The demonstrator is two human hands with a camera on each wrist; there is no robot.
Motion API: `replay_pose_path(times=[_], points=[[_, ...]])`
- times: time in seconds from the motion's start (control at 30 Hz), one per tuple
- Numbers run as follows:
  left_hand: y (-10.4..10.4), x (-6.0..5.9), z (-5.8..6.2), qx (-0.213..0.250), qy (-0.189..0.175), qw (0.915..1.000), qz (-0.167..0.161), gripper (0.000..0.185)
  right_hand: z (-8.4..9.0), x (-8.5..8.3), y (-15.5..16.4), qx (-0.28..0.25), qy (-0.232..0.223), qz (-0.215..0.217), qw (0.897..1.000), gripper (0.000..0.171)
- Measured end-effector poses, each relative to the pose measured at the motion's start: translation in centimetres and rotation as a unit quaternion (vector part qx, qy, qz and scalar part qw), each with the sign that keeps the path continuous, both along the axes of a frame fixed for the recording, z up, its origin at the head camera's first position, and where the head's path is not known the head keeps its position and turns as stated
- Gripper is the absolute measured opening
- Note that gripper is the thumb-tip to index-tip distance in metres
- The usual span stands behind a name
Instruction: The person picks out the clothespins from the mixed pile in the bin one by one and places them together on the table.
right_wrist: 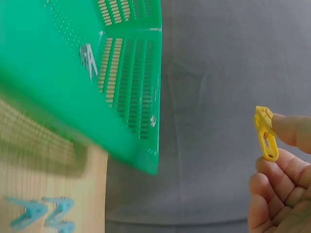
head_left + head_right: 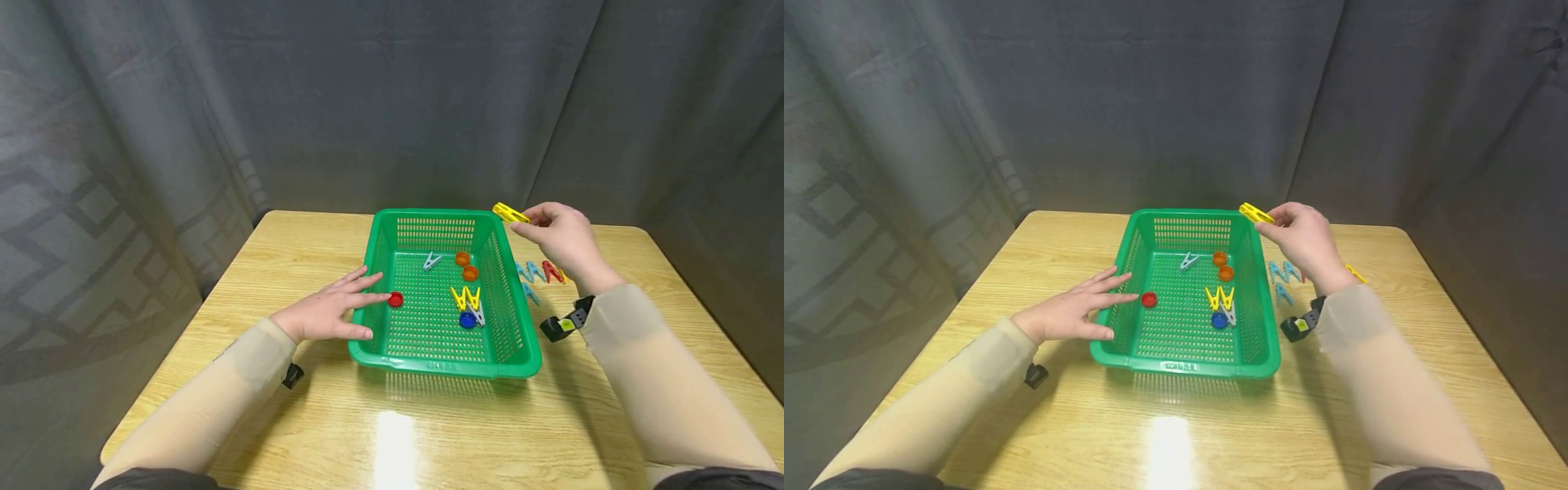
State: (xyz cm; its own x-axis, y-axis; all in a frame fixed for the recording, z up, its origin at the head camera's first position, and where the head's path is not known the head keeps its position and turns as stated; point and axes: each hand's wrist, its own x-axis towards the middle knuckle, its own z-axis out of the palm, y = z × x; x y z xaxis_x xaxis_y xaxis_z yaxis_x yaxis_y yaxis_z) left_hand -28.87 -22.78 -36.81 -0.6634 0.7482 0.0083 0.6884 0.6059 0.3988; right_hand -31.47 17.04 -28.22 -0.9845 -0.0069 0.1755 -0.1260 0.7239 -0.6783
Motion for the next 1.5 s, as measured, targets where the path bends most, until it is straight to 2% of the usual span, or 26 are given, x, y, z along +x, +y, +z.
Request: replay_pose_path(times=[0.27, 0.53, 0.7, 0.9, 1.13, 1.5], points=[[-0.1, 0.1, 0.1, 0.0, 0.004, 1.0, -0.002, 0.07, -1.5, 0.6, 2.3, -0.01, -0.009, -0.045, 0.999, 0.06], [0.0, 0.1, 0.1, -0.001, -0.003, 1.0, 0.004, 0.07, -4.1, 0.9, 4.0, -0.011, -0.018, -0.082, 0.996, 0.058], [-0.1, 0.0, 0.0, -0.002, 0.003, 1.0, 0.0, 0.07, -6.0, 1.0, 4.9, -0.005, -0.039, -0.1, 0.994, 0.059], [-0.1, 0.0, 0.0, -0.001, 0.003, 1.0, -0.001, 0.071, -8.4, 1.2, 5.9, 0.017, -0.057, -0.105, 0.993, 0.06], [-0.1, 0.0, 0.0, -0.004, -0.002, 1.0, 0.001, 0.072, -10.9, 1.2, 6.7, 0.022, -0.111, -0.109, 0.988, 0.064], [-0.1, -0.1, -0.1, -0.003, -0.005, 1.0, 0.002, 0.074, -12.2, 1.2, 6.8, 0.043, -0.174, -0.089, 0.98, 0.061]])
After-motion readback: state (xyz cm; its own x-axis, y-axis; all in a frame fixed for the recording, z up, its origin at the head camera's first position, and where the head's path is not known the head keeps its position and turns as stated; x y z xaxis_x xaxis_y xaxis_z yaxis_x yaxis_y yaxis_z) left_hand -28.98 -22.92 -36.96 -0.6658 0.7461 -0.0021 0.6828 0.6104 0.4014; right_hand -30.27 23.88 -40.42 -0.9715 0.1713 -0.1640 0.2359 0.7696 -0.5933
